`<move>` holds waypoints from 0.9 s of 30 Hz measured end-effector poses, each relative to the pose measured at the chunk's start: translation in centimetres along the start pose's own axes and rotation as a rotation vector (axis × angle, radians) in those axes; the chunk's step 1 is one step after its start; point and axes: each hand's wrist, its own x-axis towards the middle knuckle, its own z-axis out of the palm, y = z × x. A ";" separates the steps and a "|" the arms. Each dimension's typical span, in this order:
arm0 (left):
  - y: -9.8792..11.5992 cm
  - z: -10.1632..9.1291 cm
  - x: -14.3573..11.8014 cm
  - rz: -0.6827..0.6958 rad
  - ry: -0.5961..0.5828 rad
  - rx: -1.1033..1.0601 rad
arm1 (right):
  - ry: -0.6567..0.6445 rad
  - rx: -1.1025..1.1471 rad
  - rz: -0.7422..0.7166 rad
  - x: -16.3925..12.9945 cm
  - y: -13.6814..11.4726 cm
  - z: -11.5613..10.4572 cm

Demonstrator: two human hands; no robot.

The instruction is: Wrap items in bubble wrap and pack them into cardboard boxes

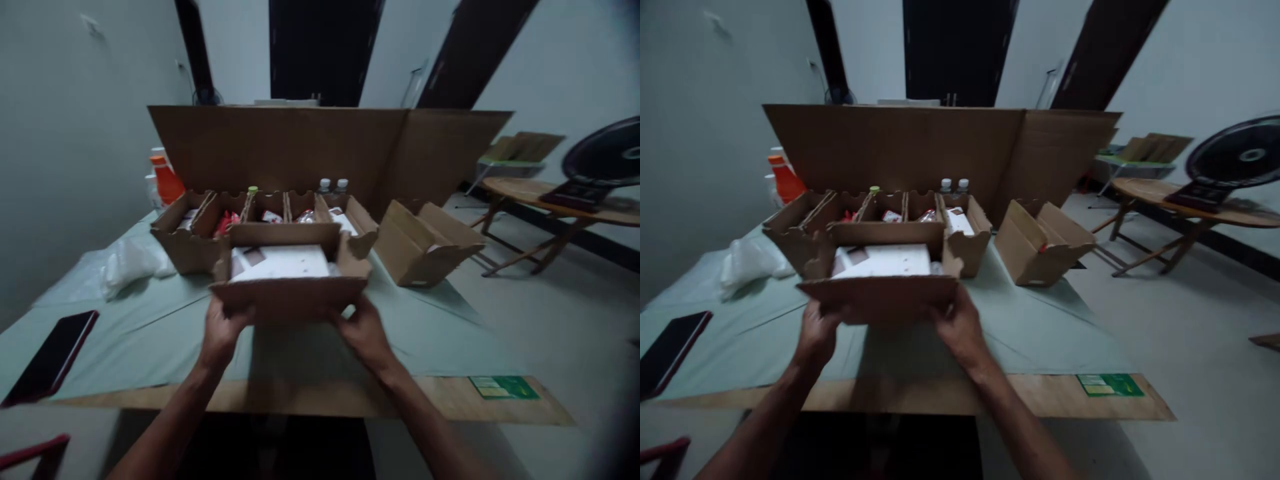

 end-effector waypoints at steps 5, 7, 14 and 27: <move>0.6 3.5 -0.1 0.076 -0.238 -0.133 | 0.142 -0.279 0.120 -1.5 1.5 -4.1; -0.4 2.6 -1.9 0.064 -0.271 -0.079 | 0.155 -0.325 0.178 -3.7 2.5 -3.8; -0.4 -2.0 -2.4 -0.026 -0.128 -0.023 | 0.009 -0.143 0.129 -3.7 0.6 1.1; -5.1 0.9 -4.1 0.050 -0.194 0.042 | 0.056 -0.196 0.276 -5.5 5.0 0.4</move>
